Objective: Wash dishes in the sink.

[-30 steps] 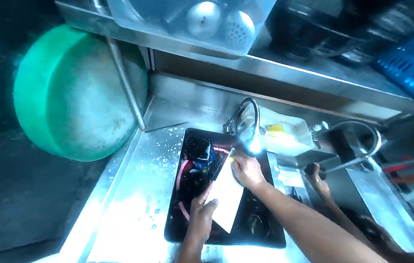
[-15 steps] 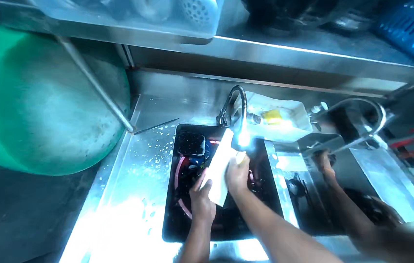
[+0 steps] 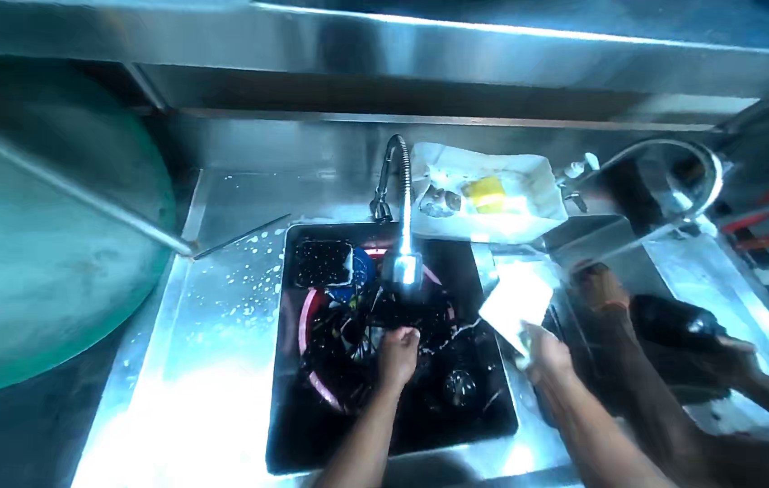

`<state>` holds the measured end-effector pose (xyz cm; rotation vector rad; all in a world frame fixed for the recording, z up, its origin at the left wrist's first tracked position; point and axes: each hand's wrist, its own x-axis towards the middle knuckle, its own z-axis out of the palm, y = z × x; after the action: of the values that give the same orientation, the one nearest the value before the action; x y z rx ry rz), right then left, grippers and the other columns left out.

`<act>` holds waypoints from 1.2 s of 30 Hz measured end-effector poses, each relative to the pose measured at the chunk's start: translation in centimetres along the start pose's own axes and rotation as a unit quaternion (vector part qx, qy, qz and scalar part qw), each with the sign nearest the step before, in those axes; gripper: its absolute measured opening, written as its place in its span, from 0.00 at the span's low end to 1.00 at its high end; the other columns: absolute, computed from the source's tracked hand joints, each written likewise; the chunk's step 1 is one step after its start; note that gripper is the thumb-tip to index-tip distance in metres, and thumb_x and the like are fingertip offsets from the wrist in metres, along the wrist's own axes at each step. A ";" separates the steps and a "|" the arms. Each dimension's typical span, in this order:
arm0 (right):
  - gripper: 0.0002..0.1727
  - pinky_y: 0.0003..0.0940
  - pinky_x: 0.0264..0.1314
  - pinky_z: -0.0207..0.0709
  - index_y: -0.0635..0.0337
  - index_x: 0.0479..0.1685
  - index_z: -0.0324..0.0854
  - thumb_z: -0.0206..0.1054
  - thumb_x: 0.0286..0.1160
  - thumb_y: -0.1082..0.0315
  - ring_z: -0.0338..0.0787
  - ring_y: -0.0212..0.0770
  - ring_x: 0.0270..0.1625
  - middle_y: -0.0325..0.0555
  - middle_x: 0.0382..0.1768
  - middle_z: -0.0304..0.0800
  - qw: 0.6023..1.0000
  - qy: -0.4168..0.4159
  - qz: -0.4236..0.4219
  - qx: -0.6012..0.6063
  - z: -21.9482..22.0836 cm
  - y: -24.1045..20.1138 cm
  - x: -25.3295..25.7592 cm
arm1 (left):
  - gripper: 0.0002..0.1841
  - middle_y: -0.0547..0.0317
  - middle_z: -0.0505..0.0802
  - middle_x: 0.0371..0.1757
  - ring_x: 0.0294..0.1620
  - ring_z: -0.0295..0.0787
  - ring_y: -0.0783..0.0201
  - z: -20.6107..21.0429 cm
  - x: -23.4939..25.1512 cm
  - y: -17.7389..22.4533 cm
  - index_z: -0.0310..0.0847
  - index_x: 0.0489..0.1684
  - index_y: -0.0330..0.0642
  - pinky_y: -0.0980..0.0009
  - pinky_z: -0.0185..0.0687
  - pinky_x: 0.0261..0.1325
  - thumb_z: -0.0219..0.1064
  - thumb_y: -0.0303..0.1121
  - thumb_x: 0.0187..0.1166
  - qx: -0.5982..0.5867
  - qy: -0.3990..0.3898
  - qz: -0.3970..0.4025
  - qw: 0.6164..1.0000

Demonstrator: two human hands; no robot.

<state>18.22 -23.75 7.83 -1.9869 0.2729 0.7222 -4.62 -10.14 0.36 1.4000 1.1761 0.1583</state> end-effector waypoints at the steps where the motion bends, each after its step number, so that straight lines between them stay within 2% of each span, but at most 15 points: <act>1: 0.15 0.33 0.25 0.79 0.63 0.51 0.80 0.58 0.89 0.59 0.81 0.35 0.24 0.45 0.27 0.83 0.998 -0.024 0.039 0.051 -0.6 -0.4 2.1 | 0.17 0.54 0.94 0.57 0.62 0.90 0.60 0.6 0.5 0.7 0.90 0.60 0.45 0.54 0.81 0.72 0.61 0.44 0.86 0.040 -0.007 -0.011 0.999; 5: 0.13 0.25 0.16 0.73 0.56 0.43 0.71 0.48 0.92 0.58 0.75 0.32 0.18 0.41 0.23 0.74 0.965 -0.057 0.201 0.158 -1.6 1.0 7.9 | 0.18 0.48 0.94 0.54 0.53 0.94 0.56 4.2 4.0 2.6 0.87 0.61 0.37 0.56 0.89 0.60 0.65 0.41 0.86 -0.075 0.031 -0.103 0.991; 7: 0.13 0.33 0.30 0.76 0.59 0.58 0.73 0.52 0.92 0.60 0.78 0.36 0.31 0.45 0.36 0.78 0.980 -0.054 0.191 0.031 -1.3 2.3 9.2 | 0.19 0.47 0.93 0.58 0.58 0.92 0.52 4.7 5.6 4.8 0.85 0.63 0.39 0.50 0.85 0.64 0.66 0.43 0.83 0.001 0.108 -0.137 0.985; 9: 0.20 0.50 0.52 0.82 0.63 0.69 0.76 0.59 0.88 0.58 0.86 0.47 0.52 0.56 0.54 0.85 0.980 -0.078 0.154 -0.096 -0.7 2.5 10.2 | 0.19 0.54 0.91 0.63 0.67 0.87 0.56 5.0 6.5 6.3 0.85 0.66 0.45 0.52 0.81 0.72 0.63 0.41 0.82 0.162 0.121 -0.075 0.976; 11: 0.23 0.56 0.54 0.84 0.66 0.65 0.81 0.65 0.84 0.55 0.90 0.52 0.51 0.59 0.52 0.90 0.982 -0.077 0.042 -0.166 0.7 -0.6 9.7 | 0.25 0.60 0.82 0.79 0.83 0.72 0.56 5.7 8.0 6.2 0.81 0.76 0.53 0.51 0.68 0.84 0.65 0.40 0.76 0.317 0.065 0.037 0.946; 13: 0.20 0.47 0.33 0.83 0.66 0.55 0.84 0.64 0.86 0.55 0.87 0.46 0.29 0.54 0.33 0.89 0.978 -0.064 -0.131 -0.151 1.9 -6.1 7.1 | 0.38 0.59 0.62 0.94 0.95 0.44 0.47 6.2 10.0 5.7 0.66 0.89 0.59 0.37 0.41 0.91 0.69 0.41 0.71 0.425 -0.031 0.089 0.900; 15: 0.17 0.40 0.23 0.83 0.64 0.53 0.83 0.62 0.86 0.57 0.84 0.40 0.20 0.46 0.26 0.87 0.945 -0.069 -0.307 -0.090 2.7 -12.2 4.0 | 0.44 0.55 0.54 0.96 0.96 0.38 0.42 6.6 11.5 5.8 0.55 0.94 0.56 0.30 0.34 0.90 0.69 0.36 0.71 0.482 -0.114 0.080 0.865; 18: 0.18 0.37 0.22 0.83 0.56 0.55 0.82 0.59 0.85 0.51 0.85 0.35 0.21 0.40 0.30 0.88 0.888 -0.093 -0.445 -0.068 5.2 -20.4 2.2 | 0.37 0.46 0.70 0.88 0.88 0.63 0.40 6.6 12.7 6.5 0.62 0.90 0.50 0.37 0.61 0.84 0.63 0.24 0.75 0.513 -0.116 0.068 0.848; 21: 0.21 0.60 0.47 0.85 0.53 0.66 0.82 0.63 0.84 0.50 0.92 0.52 0.45 0.53 0.47 0.91 0.862 -0.118 -0.414 -0.268 9.8 -26.5 5.0 | 0.34 0.42 0.79 0.80 0.77 0.77 0.39 4.1 12.4 7.6 0.64 0.89 0.49 0.42 0.78 0.73 0.60 0.24 0.78 0.500 -0.051 0.037 0.864; 23: 0.30 0.71 0.75 0.70 0.51 0.80 0.74 0.66 0.82 0.49 0.78 0.62 0.78 0.58 0.75 0.81 0.788 -0.183 -0.376 -0.453 13.0 -27.4 9.1 | 0.37 0.44 0.80 0.78 0.74 0.81 0.42 0.9 12.0 7.7 0.59 0.92 0.51 0.45 0.82 0.70 0.63 0.29 0.77 0.476 0.002 0.002 0.880; 25: 0.40 0.74 0.83 0.60 0.53 0.91 0.61 0.67 0.80 0.49 0.58 0.68 0.90 0.61 0.89 0.61 0.653 -0.235 -0.367 -0.620 15.6 -26.5 12.4 | 0.38 0.46 0.79 0.80 0.78 0.78 0.46 -2.4 11.2 7.4 0.62 0.91 0.50 0.48 0.78 0.76 0.67 0.34 0.75 0.451 0.033 -0.005 0.892; 28: 0.36 0.79 0.79 0.59 0.53 0.85 0.71 0.71 0.76 0.52 0.62 0.73 0.87 0.67 0.85 0.66 0.546 -0.263 -0.338 -0.720 18.0 -24.7 14.4 | 0.27 0.47 0.83 0.75 0.77 0.79 0.51 -5.3 9.0 8.1 0.81 0.74 0.44 0.53 0.74 0.80 0.68 0.43 0.76 0.393 0.086 0.003 0.916; 31: 0.22 0.76 0.65 0.73 0.62 0.54 0.88 0.78 0.63 0.59 0.85 0.68 0.66 0.64 0.59 0.88 0.477 -0.279 -0.329 -0.766 19.4 -24.4 12.6 | 0.29 0.50 0.91 0.64 0.67 0.87 0.56 -6.7 6.4 10.3 0.85 0.66 0.42 0.53 0.78 0.74 0.74 0.53 0.74 0.243 0.171 -0.046 0.954; 33: 0.21 0.75 0.64 0.75 0.65 0.58 0.85 0.77 0.67 0.64 0.87 0.67 0.64 0.65 0.58 0.89 0.508 -0.309 -0.364 -0.717 19.2 -24.4 12.8 | 0.23 0.49 0.95 0.44 0.49 0.93 0.58 -7.2 6.2 8.9 0.90 0.50 0.37 0.54 0.87 0.61 0.78 0.49 0.72 0.094 0.257 -0.003 0.962; 36: 0.23 0.75 0.68 0.74 0.52 0.69 0.85 0.71 0.73 0.63 0.85 0.65 0.68 0.61 0.63 0.89 0.677 -0.256 -0.397 -0.564 15.8 -25.6 9.5 | 0.16 0.49 0.94 0.39 0.43 0.91 0.62 -8.0 4.0 7.5 0.89 0.46 0.33 0.61 0.87 0.56 0.74 0.41 0.78 0.015 0.325 0.055 0.944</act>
<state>31.92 3.77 15.05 -2.4719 -1.6794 0.8754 -4.34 -0.09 6.34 1.4885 1.6361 0.7279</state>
